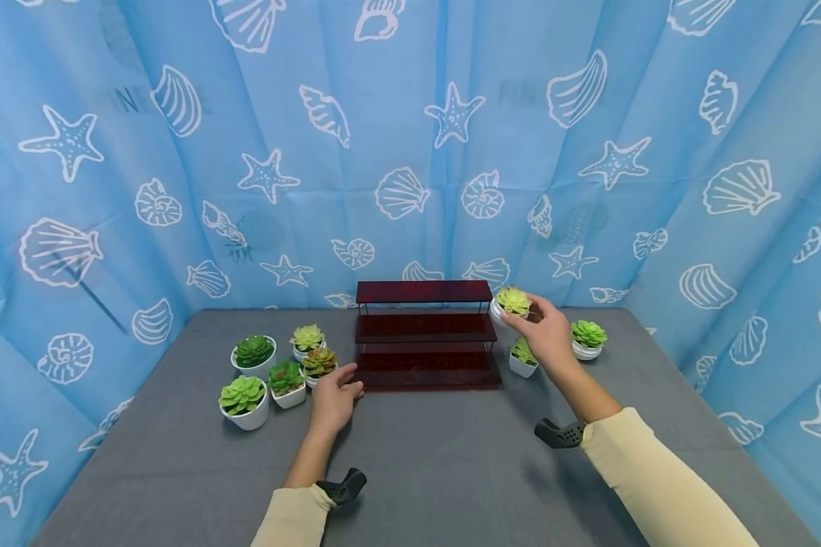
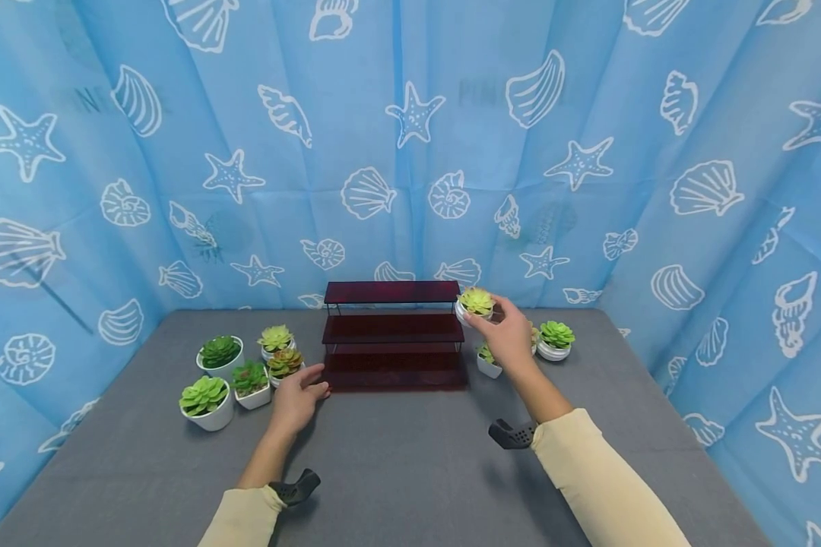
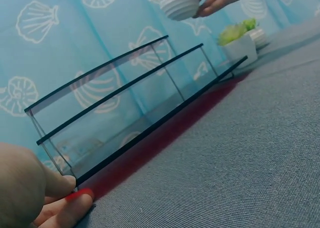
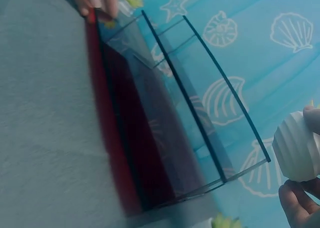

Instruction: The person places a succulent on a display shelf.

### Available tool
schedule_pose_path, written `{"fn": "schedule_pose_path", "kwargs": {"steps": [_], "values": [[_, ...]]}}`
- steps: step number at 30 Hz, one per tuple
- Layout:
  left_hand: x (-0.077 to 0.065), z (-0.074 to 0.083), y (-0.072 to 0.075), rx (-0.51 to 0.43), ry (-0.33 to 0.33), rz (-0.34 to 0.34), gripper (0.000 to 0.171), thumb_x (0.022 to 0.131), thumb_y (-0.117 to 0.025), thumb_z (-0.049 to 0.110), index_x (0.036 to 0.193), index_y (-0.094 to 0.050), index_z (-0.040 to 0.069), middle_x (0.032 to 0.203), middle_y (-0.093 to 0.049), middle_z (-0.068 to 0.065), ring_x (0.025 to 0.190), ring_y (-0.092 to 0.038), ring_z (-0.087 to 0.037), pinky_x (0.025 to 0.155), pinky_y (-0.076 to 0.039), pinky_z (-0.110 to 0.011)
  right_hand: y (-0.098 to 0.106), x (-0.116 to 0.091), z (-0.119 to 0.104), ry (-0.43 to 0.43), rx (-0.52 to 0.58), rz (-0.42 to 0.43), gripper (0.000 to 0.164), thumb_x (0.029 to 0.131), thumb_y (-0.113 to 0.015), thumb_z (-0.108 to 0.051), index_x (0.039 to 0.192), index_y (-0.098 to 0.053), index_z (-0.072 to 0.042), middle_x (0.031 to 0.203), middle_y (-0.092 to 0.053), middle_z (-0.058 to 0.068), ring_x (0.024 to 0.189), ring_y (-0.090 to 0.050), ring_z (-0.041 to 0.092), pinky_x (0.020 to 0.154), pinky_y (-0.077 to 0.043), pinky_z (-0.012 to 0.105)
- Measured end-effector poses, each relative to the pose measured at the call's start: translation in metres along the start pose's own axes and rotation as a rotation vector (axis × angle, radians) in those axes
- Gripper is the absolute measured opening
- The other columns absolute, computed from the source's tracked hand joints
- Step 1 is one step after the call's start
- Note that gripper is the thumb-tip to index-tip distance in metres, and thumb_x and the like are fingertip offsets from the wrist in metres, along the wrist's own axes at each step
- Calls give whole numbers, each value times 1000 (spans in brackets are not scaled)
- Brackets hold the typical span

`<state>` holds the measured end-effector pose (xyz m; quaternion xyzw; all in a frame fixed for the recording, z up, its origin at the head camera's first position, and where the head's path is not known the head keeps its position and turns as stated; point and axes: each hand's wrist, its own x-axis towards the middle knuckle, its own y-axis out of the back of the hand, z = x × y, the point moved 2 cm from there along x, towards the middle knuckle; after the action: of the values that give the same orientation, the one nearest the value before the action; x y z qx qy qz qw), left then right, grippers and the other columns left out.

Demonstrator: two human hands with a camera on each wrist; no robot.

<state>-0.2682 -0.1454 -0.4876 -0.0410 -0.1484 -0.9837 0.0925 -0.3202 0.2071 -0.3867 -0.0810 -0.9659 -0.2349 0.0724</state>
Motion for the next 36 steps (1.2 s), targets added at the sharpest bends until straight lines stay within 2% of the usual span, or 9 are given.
{"fn": "schedule_pose_path", "kwargs": {"steps": [6, 14, 20, 29, 36], "values": [[1, 0, 1, -29, 16, -8, 37, 91, -60, -8, 128, -58, -8, 123, -59, -30, 87, -70, -30, 74, -57, -34, -11, 19, -6, -15, -2, -1, 74, 88, -71, -40, 146, -42, -5, 137, -50, 20, 123, -48, 34, 93, -46, 49], [0, 1, -1, -61, 25, -15, 37, 91, -59, -9, 128, -56, -9, 125, -58, -30, 88, -69, -33, 75, -57, -36, -27, 37, -12, -41, -64, 51, 73, 87, -72, -40, 146, -44, -7, 139, -50, 18, 122, -49, 34, 95, -45, 49], [-1, 0, -2, -24, 41, -9, 37, 92, -60, -6, 130, -57, -6, 126, -58, -28, 88, -70, -29, 76, -57, -36, -33, 46, -17, -43, -89, 61, 69, 89, -71, -38, 143, -45, -3, 138, -50, 20, 122, -48, 36, 97, -43, 50], [-3, -3, -2, -3, 46, 1, 37, 93, -60, -5, 129, -58, -5, 125, -59, -28, 87, -70, -27, 75, -57, -36, -39, 56, -12, -10, -93, 28, 69, 90, -70, -38, 143, -44, -2, 140, -48, 22, 122, -49, 38, 97, -44, 51], [-1, -2, -1, 20, 34, -6, 37, 93, -60, -4, 130, -57, -5, 125, -59, -28, 87, -70, -27, 74, -56, -36, -49, 59, -7, 19, -101, 90, 63, 92, -68, -35, 141, -47, -2, 133, -54, 22, 116, -54, 35, 93, -46, 48]]}}
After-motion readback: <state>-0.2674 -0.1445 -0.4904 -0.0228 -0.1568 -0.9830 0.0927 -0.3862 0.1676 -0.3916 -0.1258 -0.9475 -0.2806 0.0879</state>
